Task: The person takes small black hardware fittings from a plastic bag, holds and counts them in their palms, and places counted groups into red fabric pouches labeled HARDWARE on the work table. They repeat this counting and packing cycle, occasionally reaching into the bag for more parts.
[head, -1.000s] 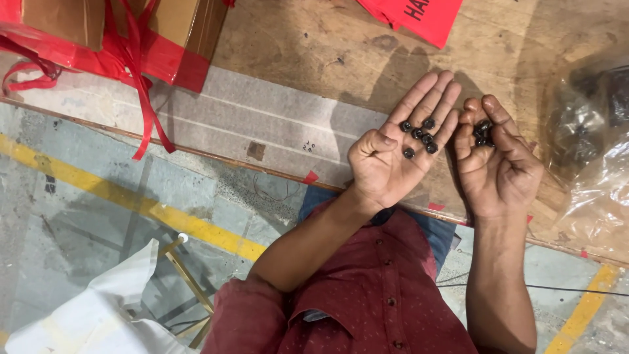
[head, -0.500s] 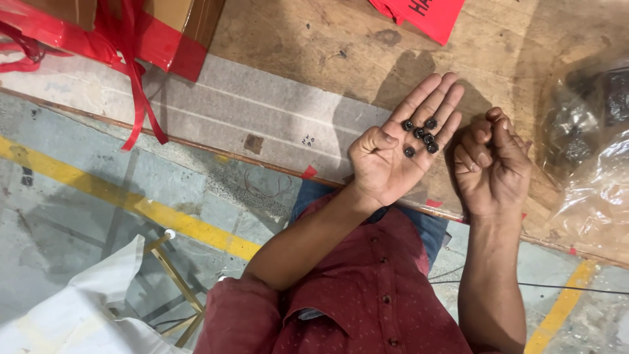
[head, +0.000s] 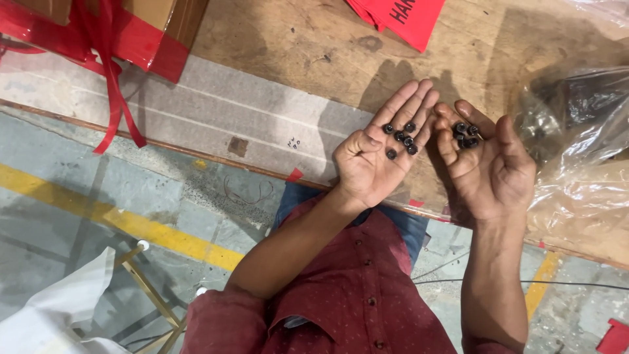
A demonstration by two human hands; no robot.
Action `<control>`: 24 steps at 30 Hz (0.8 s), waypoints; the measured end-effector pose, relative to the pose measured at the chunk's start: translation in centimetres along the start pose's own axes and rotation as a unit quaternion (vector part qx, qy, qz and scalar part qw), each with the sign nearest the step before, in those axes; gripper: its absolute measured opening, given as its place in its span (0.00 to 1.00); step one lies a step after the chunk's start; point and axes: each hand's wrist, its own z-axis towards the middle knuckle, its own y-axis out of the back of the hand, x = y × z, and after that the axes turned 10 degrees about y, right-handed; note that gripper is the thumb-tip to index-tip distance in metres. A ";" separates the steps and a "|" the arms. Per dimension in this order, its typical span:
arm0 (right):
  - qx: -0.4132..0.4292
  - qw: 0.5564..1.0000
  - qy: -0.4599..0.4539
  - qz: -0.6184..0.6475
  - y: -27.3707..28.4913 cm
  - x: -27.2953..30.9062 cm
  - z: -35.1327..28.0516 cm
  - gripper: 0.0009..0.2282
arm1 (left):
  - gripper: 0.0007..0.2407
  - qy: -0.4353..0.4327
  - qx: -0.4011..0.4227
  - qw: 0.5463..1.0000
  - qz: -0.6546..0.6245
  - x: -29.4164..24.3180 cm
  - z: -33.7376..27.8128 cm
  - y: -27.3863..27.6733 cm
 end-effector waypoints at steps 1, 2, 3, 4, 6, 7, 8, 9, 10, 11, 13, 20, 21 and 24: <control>0.003 1.000 -0.002 0.008 -0.2 0.1 -0.1 0.23 | 0.35 -0.003 -0.003 1.000 0.001 -0.1 0.0 0.0; 0.003 1.000 -0.002 0.008 -0.4 0.3 -0.2 0.23 | 0.35 -0.003 -0.002 1.000 0.001 -0.1 0.0 0.0; 0.015 1.000 0.002 -0.016 -0.6 0.5 -0.3 0.21 | 0.35 -0.004 -0.002 1.000 -0.002 -0.1 0.0 0.0; 0.026 0.999 0.006 -0.040 -0.8 0.6 -0.4 0.20 | 0.35 -0.006 -0.001 1.000 -0.006 -0.1 0.0 0.0; 0.018 0.998 0.006 -0.063 -0.7 1.0 -0.4 0.20 | 0.36 -0.004 -0.002 1.000 -0.004 -0.1 0.0 0.0; 0.010 0.996 0.005 -0.085 -0.6 1.2 -0.4 0.20 | 0.36 -0.002 -0.004 1.000 -0.003 -0.1 0.0 0.0; 0.009 0.996 0.006 -0.085 -0.6 1.2 -0.4 0.20 | 0.36 -0.001 -0.004 1.000 -0.004 -0.1 0.1 0.0; 0.006 0.997 0.001 -0.079 -0.6 1.3 -0.3 0.20 | 0.36 -0.001 -0.003 1.000 0.001 0.0 0.1 0.1; 0.002 0.997 -0.004 -0.073 -0.6 1.3 -0.3 0.19 | 0.36 0.000 -0.003 1.000 0.006 -0.1 0.0 0.1; 0.002 0.997 -0.005 -0.074 -0.6 1.4 -0.3 0.19 | 0.36 -0.001 -0.003 1.000 0.005 -0.1 0.0 0.0; -0.009 0.996 0.007 -0.090 -0.7 1.5 -0.4 0.16 | 0.36 0.003 -0.008 1.000 0.007 -0.1 0.0 -0.2; 0.072 0.996 -0.031 -0.049 1.8 2.5 -0.3 0.13 | 0.35 0.005 -0.015 1.000 0.017 -0.1 -0.1 -0.3; 0.071 0.994 -0.030 -0.081 1.6 2.4 -0.3 0.12 | 0.35 0.006 -0.014 1.000 0.021 -0.1 -0.1 -0.3; 0.055 0.985 -0.029 -0.161 0.7 2.3 -0.1 0.12 | 0.35 0.009 -0.011 1.000 0.019 -0.2 -0.2 -0.4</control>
